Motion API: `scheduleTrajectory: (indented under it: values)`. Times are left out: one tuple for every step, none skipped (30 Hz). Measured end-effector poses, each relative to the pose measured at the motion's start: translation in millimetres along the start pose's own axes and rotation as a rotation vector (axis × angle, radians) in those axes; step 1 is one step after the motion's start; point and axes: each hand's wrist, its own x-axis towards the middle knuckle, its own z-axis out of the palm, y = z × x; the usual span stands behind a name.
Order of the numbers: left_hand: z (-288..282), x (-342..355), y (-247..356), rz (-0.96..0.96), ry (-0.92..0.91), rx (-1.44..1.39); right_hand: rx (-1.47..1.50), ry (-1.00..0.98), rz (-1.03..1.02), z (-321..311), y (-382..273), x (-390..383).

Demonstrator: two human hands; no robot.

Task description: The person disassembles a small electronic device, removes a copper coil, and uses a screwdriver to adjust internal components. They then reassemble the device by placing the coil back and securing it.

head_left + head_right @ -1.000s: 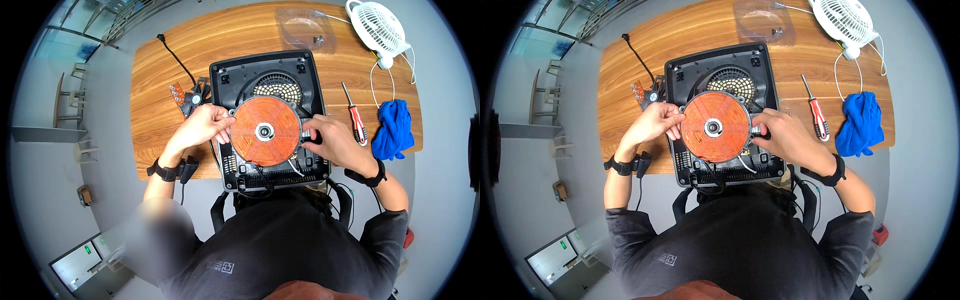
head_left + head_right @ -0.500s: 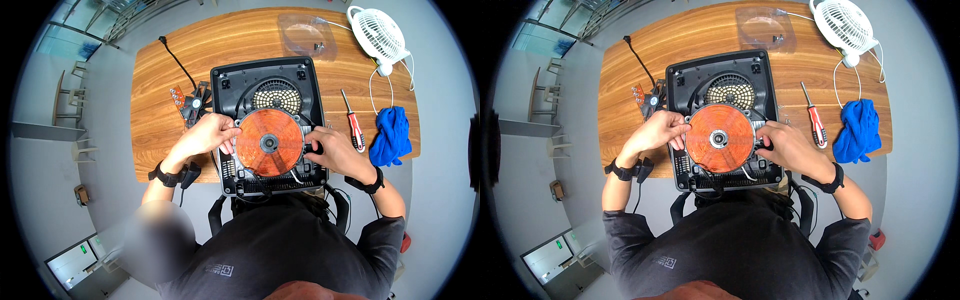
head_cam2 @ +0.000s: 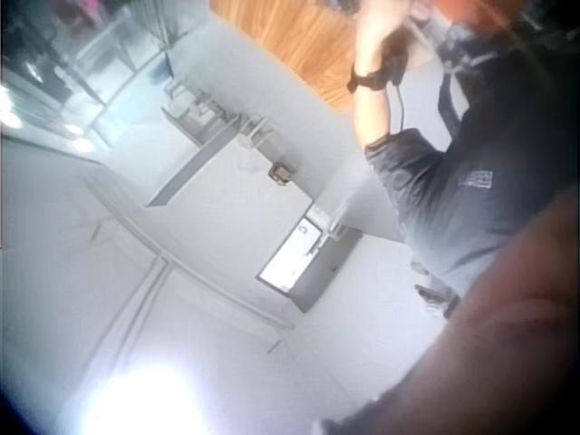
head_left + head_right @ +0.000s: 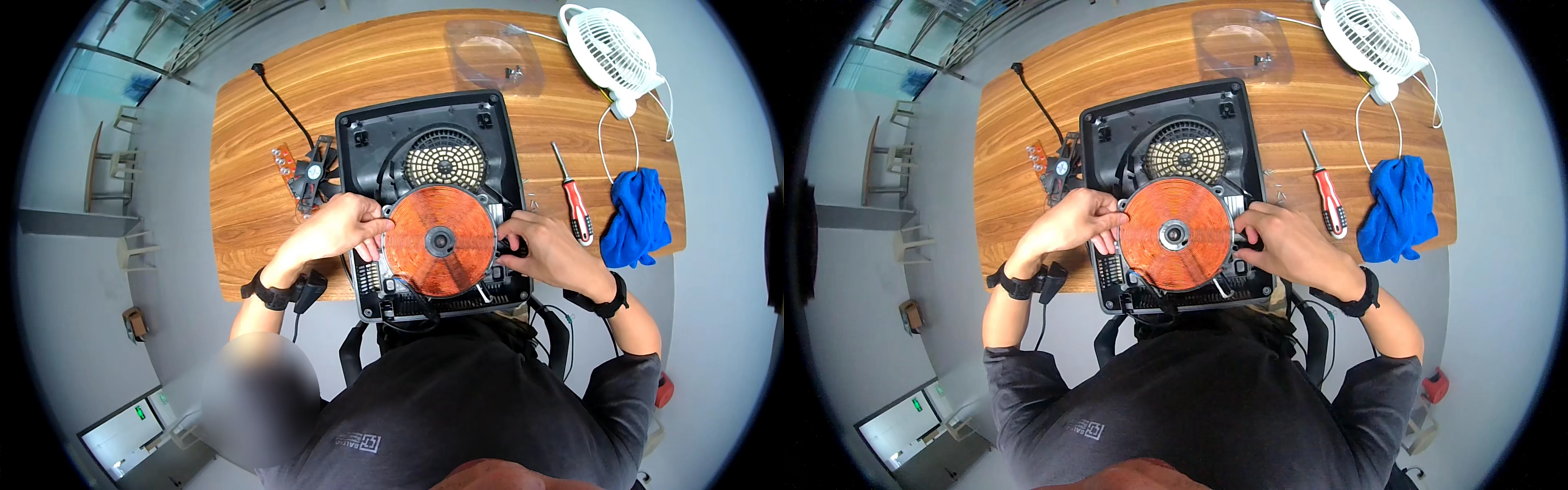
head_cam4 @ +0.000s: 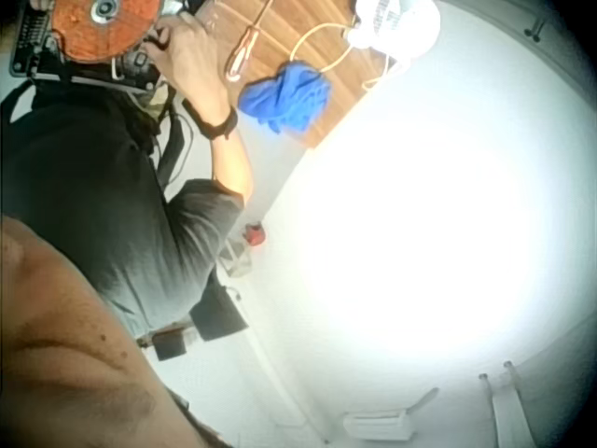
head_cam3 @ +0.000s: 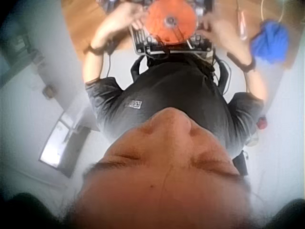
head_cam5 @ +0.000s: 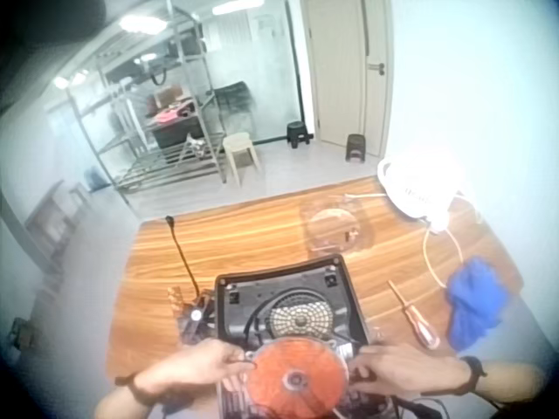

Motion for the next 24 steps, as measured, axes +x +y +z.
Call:
scheduleTrajectory:
  values:
    - [0.0, 0.1, 0.0, -0.006, -0.007, -0.003, 0.001, -0.003, -0.003, -0.5, -0.2, -0.4]
    - [-0.7, -0.2, -0.5, -0.013, -0.015, -0.006, 0.002, -0.007, -0.005, -0.7, -0.8, -0.4]
    - [-1.3, -0.3, -1.1, -0.019, -0.023, -0.009, 0.002, -0.010, -0.007, -1.0, -1.1, -0.5]
    - [-2.0, -0.4, -1.7, -0.018, -0.030, -0.020, 0.004, -0.002, -0.016, -0.6, -0.8, -0.5]
    - [-2.8, 0.0, -2.5, -0.017, -0.038, -0.031, 0.006, 0.007, -0.025, 0.2, 0.0, -0.4]
    - [-3.3, 0.6, -2.8, -0.016, -0.046, -0.043, 0.007, 0.015, -0.034, 0.9, 0.5, -0.5]
    - [-4.5, 0.1, -0.7, -0.017, -0.060, -0.054, 0.000, 0.021, -0.039, 2.2, 0.9, -0.6]
    - [-5.1, 0.4, -1.5, -0.008, -0.060, -0.048, -0.008, 0.027, -0.044, 3.5, 1.3, -0.8]
    - [-5.8, 0.6, -3.2, 0.001, -0.060, -0.043, -0.016, 0.033, -0.049, 4.4, 1.4, -1.0]
    - [-6.7, 0.6, -4.6, 0.009, -0.060, -0.038, -0.022, 0.022, -0.040, 4.3, 0.4, -0.8]
    - [-7.1, 0.4, -5.4, 0.008, -0.062, -0.033, -0.028, 0.010, -0.031, 3.8, -0.9, -0.6]
    - [-7.3, 0.0, -6.1, 0.007, -0.064, -0.027, -0.034, -0.001, -0.023, 3.9, -1.9, -0.6]
    - [-7.5, -0.5, -6.4, 0.007, -0.065, -0.022, -0.035, 0.003, -0.026, 4.3, -2.3, -0.7]
    - [-7.6, -1.1, -6.6, 0.009, -0.069, -0.017, -0.037, 0.006, -0.030, 5.1, -2.4, -0.7]
    - [-7.6, -1.7, -6.9, 0.011, -0.073, -0.013, -0.038, 0.009, -0.034, 6.0, -2.2, -1.1]
    - [-7.7, -2.3, -7.5, 0.013, -0.077, -0.008, -0.038, 0.012, -0.037, 7.3, -1.4, -1.6]
    - [-7.5, -2.4, -9.5, 0.025, -0.075, -0.011, -0.039, 0.016, -0.041, 8.9, -0.4, -2.1]
    - [-7.0, -2.1, -12.3, 0.036, -0.072, -0.015, -0.039, 0.019, -0.045, 9.8, 0.2, -2.7]
    - [-6.3, -2.6, -13.6, 0.047, -0.070, -0.019, -0.033, 0.026, -0.042, 9.7, 0.4, -3.3]
    - [-6.1, -3.1, -12.9, 0.061, -0.045, -0.018, -0.027, 0.034, -0.040, 9.4, 0.8, -3.6]
    - [-6.4, -3.6, -11.4, 0.074, -0.020, -0.016, -0.022, 0.041, -0.037, 9.4, 0.8, -4.2]
    - [-7.0, -3.7, -9.4, 0.088, 0.006, -0.015, -0.024, 0.064, -0.045, 9.1, 0.3, -4.7]
    - [-7.2, -3.7, -6.0, 0.125, 0.019, -0.056, -0.027, 0.087, -0.053, 8.6, -0.8, -5.1]
    - [-9.0, -2.6, -7.0, 0.138, 0.008, -0.076, -0.030, 0.110, -0.060, 8.1, -2.3, -5.5]
